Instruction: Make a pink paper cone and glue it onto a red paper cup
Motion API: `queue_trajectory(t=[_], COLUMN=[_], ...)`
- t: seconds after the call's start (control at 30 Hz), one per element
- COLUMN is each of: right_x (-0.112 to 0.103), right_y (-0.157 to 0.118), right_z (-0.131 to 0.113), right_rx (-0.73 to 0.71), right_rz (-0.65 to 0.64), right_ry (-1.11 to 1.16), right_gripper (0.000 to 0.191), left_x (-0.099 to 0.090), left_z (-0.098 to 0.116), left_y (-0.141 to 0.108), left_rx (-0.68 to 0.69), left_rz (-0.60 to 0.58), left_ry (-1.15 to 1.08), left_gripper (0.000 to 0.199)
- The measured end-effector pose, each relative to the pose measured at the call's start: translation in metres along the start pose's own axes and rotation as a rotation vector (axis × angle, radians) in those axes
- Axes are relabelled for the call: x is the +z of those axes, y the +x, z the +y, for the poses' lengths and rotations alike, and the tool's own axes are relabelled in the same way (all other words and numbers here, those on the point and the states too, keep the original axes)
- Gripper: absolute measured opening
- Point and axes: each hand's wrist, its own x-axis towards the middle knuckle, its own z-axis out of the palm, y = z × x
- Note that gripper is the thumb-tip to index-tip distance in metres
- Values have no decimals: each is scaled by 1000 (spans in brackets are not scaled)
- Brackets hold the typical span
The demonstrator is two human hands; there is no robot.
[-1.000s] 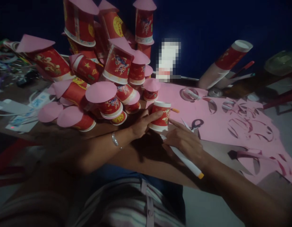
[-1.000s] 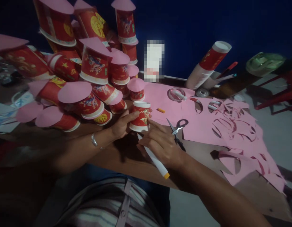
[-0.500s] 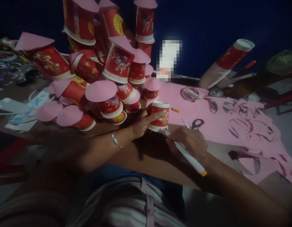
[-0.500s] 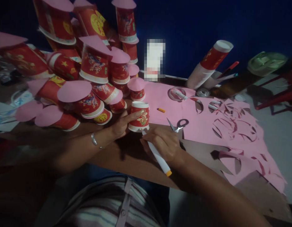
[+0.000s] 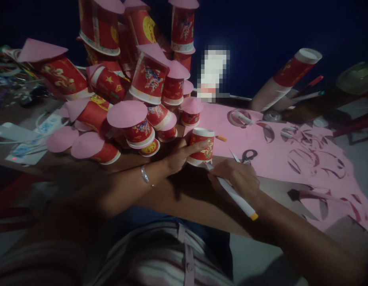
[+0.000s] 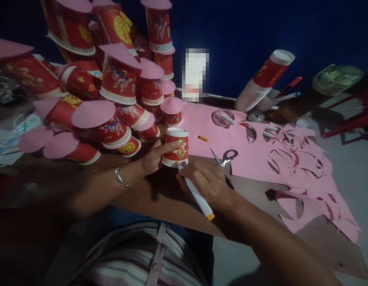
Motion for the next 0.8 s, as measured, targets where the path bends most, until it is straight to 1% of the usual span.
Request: queue_trajectory(t=[0.27, 0.5, 0.63, 0.8], right_x=[1, 1, 1, 1], right_y=[-4, -5, -6, -7], right_z=[0, 0, 2, 1], right_rx=[5, 13, 5, 16], right_rz=[-6, -1, -23, -42], right_ry=[35, 17, 28, 11], right_gripper=[22, 23, 24, 24], left_x=[1, -1, -2, -1], left_z=[-1, -2, -3, -2], left_y=[0, -1, -1, 0], left_rx=[14, -3, 6, 8], left_rz=[-7, 28, 20, -9], left_ry=[18, 35, 52, 36], left_gripper=[42, 46, 50, 46])
